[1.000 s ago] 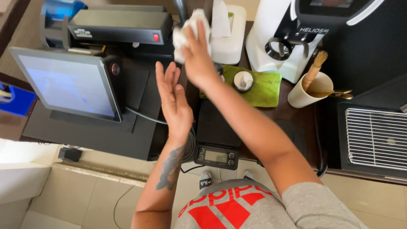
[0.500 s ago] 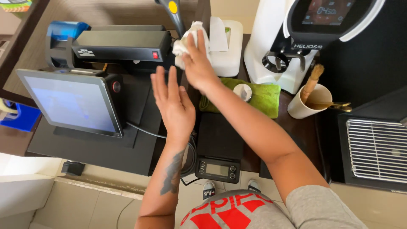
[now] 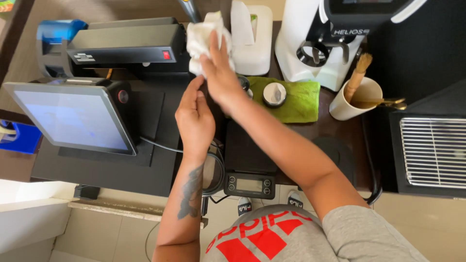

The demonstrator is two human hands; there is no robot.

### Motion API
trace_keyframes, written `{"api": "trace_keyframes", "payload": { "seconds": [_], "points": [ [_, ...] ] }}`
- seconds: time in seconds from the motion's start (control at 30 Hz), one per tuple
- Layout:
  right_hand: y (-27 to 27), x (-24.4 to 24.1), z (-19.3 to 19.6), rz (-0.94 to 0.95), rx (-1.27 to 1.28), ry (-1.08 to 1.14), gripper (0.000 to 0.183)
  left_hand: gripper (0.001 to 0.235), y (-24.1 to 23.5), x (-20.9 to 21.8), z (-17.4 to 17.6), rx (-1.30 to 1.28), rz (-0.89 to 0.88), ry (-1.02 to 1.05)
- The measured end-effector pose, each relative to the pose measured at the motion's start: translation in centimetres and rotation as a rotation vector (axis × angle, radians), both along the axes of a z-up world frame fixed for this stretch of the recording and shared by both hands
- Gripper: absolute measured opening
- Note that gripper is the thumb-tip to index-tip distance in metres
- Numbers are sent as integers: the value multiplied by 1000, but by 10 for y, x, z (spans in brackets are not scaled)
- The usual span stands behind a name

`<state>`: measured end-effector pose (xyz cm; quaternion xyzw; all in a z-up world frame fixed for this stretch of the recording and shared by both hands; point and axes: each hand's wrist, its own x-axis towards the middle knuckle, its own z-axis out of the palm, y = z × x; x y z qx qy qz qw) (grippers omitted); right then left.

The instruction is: Wiping and cleaning coffee preparation equipment and the surrounding workstation area.

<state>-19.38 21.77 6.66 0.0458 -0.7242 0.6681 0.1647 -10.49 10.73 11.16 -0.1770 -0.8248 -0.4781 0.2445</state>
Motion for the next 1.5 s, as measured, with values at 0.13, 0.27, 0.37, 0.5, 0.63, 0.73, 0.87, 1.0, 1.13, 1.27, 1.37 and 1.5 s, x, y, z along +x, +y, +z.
{"api": "trace_keyframes", "payload": {
  "seconds": [0.13, 0.27, 0.37, 0.5, 0.63, 0.73, 0.87, 1.0, 1.13, 1.27, 1.37, 1.5],
  "points": [
    [-27, 75, -10, 113, -222, 71, 71, 25, 2, 4, 2, 74, 0, -105],
    [-22, 50, -7, 169, -429, 78, 80, 35, 2, 4, 5, 98, -40, -103],
    [-6, 0, -7, 106, -460, -33, 87, 40, 0, 3, 1, 63, -52, -73],
    [-2, -9, -7, 83, -571, -125, 89, 40, 0, 1, -2, 25, -38, -58],
    [-30, 52, -36, 150, -742, -194, 77, 40, -1, -1, -5, 18, -55, -41],
    [-49, 90, -47, 143, -736, -162, 74, 39, -1, 1, -4, 27, -64, -44],
    [-36, 55, -32, 140, -692, -218, 75, 40, -1, -1, -3, 32, -57, -46],
    [-1, -15, -5, 39, -610, -316, 84, 39, 1, 0, 0, 47, -64, -60],
    [-13, 4, -19, 60, -628, -213, 83, 40, -4, 0, -4, 43, -73, -30],
    [-24, 51, -26, 134, -217, -96, 86, 41, 0, 5, 3, 39, -37, -94],
    [-10, 20, -15, 140, -223, -113, 87, 43, -1, 2, 0, 37, -19, -108],
    [15, -44, 3, 129, -400, -231, 91, 44, -6, 2, -6, 41, -89, -11]
  ]
}}
